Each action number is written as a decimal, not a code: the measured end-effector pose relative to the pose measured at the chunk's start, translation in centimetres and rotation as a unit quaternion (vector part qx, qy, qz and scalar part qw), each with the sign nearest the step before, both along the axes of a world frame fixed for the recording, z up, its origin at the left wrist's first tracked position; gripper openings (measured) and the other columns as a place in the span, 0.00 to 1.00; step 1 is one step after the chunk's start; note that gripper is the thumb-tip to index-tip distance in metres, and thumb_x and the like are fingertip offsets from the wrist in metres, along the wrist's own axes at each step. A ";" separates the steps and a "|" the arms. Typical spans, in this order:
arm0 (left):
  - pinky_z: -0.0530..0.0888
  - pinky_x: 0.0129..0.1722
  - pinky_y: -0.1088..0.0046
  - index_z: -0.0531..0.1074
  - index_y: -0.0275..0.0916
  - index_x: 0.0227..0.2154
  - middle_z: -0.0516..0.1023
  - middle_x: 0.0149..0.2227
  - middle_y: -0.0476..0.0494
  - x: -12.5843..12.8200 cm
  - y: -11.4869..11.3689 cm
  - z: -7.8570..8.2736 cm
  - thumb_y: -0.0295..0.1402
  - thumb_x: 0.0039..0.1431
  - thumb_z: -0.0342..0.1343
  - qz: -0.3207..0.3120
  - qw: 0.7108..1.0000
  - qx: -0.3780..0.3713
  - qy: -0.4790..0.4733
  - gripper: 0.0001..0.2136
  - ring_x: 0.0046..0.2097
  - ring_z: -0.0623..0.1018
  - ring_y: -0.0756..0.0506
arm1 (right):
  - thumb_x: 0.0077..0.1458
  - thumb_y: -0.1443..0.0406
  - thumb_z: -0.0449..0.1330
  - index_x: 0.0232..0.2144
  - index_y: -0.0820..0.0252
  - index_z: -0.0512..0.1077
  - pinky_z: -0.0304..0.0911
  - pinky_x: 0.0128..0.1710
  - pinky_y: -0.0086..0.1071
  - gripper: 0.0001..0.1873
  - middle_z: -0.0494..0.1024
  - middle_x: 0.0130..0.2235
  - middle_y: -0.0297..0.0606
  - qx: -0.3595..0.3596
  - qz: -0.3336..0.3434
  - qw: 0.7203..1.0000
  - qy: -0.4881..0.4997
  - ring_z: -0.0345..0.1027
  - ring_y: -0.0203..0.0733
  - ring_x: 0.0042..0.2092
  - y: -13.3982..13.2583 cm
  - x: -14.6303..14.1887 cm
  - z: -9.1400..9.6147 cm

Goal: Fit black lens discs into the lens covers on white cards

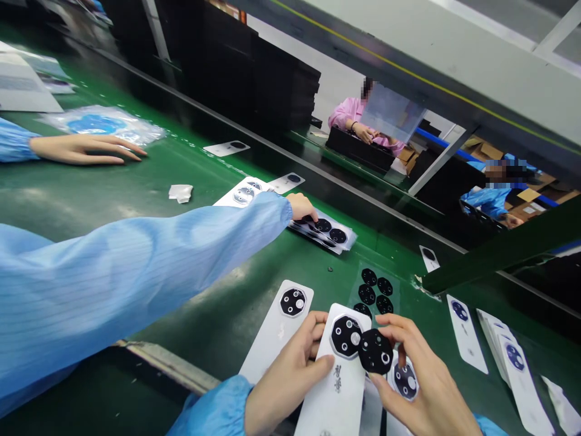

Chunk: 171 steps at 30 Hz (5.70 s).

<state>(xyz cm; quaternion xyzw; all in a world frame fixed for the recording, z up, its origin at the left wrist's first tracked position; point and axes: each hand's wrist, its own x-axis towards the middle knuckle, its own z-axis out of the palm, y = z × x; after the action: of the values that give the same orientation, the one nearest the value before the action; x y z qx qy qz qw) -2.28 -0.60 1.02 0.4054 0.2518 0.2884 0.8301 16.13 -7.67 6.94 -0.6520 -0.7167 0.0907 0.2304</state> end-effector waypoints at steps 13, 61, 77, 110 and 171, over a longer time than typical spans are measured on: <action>0.70 0.38 0.71 0.57 0.41 0.49 0.70 0.48 0.42 0.3 -0.4 0.3 0.30 0.55 0.50 -0.005 0.998 0.052 0.019 0.17 0.41 0.74 0.46 | 0.50 0.69 0.56 0.45 0.57 0.59 0.71 0.39 0.36 0.19 0.64 0.51 0.48 -0.028 0.066 0.997 -0.041 0.69 0.46 0.47 0.8 -0.4 -0.1; 0.66 0.39 0.70 0.59 0.41 0.40 0.71 0.35 0.48 1.2 -0.9 -0.1 0.44 0.62 0.46 0.017 0.991 0.109 0.074 0.12 0.38 0.70 0.46 | 0.49 0.72 0.56 0.44 0.58 0.60 0.69 0.42 0.42 0.18 0.62 0.48 0.45 -0.067 0.063 0.995 -0.031 0.66 0.47 0.46 1.4 -1.6 -0.1; 0.64 0.32 0.74 0.60 0.41 0.38 0.68 0.29 0.52 1.5 -0.8 -0.3 0.47 0.61 0.46 0.027 0.993 0.089 0.071 0.14 0.32 0.68 0.49 | 0.50 0.72 0.60 0.44 0.58 0.62 0.70 0.38 0.42 0.19 0.65 0.48 0.47 -0.057 0.060 0.993 -0.084 0.67 0.49 0.44 1.1 -2.2 0.6; 0.66 0.31 0.75 0.61 0.41 0.41 0.72 0.34 0.48 1.7 -1.5 1.6 0.42 0.51 0.60 -0.073 0.996 -0.044 -0.030 0.19 0.34 0.72 0.48 | 0.57 0.55 0.56 0.43 0.61 0.66 0.64 0.24 0.27 0.17 0.68 0.26 0.30 -0.130 -0.080 0.901 0.406 0.68 0.35 0.28 -0.2 -1.5 -0.4; 0.65 0.48 0.68 0.67 0.49 0.50 0.68 0.55 0.45 -6.5 7.6 1.0 0.49 0.53 0.54 0.124 0.907 0.289 0.279 0.23 0.54 0.66 0.36 | 0.57 0.58 0.58 0.44 0.63 0.66 0.49 0.14 0.21 0.17 0.71 0.26 0.30 -0.060 -0.268 0.904 0.328 0.62 0.29 0.21 9.6 8.6 -0.8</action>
<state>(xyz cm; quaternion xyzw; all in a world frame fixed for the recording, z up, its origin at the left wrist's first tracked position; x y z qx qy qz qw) -8.76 6.98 1.99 0.6570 0.4272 0.3239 0.5301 24.76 1.94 6.10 -0.7657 -0.3918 0.2768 0.4285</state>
